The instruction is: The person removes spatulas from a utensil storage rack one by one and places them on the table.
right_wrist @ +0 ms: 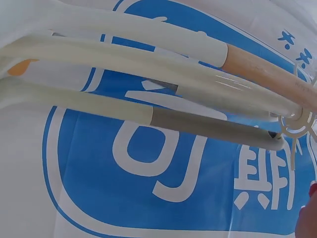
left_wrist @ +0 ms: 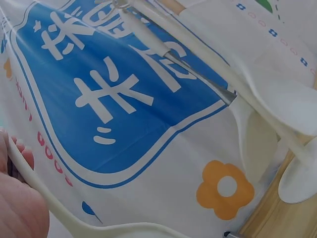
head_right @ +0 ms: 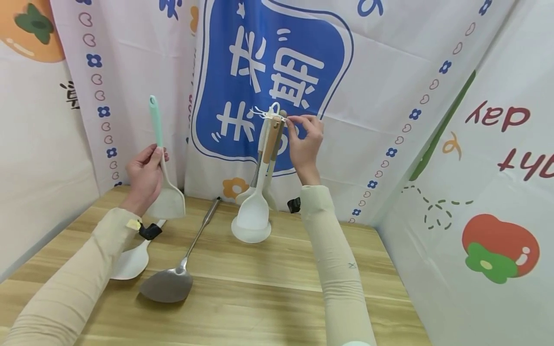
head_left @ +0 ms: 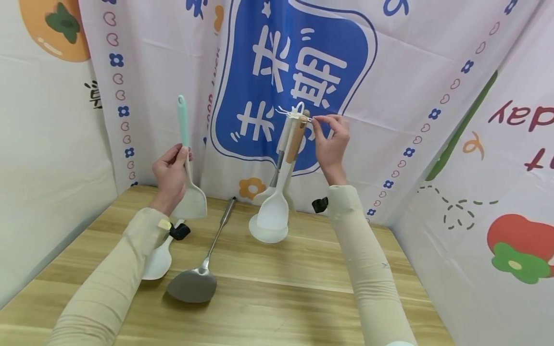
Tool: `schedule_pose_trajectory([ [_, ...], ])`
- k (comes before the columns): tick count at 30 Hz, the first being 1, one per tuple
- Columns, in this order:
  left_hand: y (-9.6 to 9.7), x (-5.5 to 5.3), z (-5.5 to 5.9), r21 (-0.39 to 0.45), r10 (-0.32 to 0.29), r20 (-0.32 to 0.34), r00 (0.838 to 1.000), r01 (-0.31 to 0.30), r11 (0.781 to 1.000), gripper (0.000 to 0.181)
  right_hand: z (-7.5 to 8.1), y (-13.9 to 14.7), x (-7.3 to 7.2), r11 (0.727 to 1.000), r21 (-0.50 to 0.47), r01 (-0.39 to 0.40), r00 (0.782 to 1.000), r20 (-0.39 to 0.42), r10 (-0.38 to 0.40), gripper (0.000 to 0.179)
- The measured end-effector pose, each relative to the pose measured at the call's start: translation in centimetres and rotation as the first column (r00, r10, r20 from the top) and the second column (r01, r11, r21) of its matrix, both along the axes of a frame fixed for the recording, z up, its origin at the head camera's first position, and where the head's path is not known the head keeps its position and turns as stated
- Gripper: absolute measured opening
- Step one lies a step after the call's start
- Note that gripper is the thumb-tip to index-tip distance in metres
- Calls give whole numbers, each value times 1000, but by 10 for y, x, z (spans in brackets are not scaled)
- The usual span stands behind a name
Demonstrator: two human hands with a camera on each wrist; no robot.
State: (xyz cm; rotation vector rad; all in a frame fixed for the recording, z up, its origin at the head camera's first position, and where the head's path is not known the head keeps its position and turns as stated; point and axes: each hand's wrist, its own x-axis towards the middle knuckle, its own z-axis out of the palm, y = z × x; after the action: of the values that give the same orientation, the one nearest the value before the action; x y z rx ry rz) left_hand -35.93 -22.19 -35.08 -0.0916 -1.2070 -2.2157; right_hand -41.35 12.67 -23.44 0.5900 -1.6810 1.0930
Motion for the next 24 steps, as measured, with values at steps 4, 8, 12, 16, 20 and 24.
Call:
schedule_pose_trajectory([
  [4, -4, 2, 0, 11, 25, -4, 1000, -25, 1000, 29, 1, 3, 0, 1000, 8, -1, 999, 34, 1, 15],
  [8, -10, 6, -2, 17, 70, -12, 998, -69, 997, 26, 3, 4, 1, 998, 45, -33, 996, 88, 29, 13],
  [12, -18, 11, -2, 39, 71, -17, 997, -70, 997, 27, 5, 4, 5, 992, 104, -70, 979, 198, 49, 28],
  [16, -26, 15, -4, 49, 60, 8, 998, -60, 997, 27, 7, 6, 10, 984, 145, -107, 950, 305, 58, 39],
  [20, -32, 17, -7, 86, 71, 11, 997, -71, 994, 25, 8, 7, 12, 976, 168, -138, 933, 352, 72, 45],
  [24, -37, 18, -9, 116, 86, 7, 996, -87, 990, 23, 9, 6, 11, 982, 148, -120, 934, 352, 61, 45],
])
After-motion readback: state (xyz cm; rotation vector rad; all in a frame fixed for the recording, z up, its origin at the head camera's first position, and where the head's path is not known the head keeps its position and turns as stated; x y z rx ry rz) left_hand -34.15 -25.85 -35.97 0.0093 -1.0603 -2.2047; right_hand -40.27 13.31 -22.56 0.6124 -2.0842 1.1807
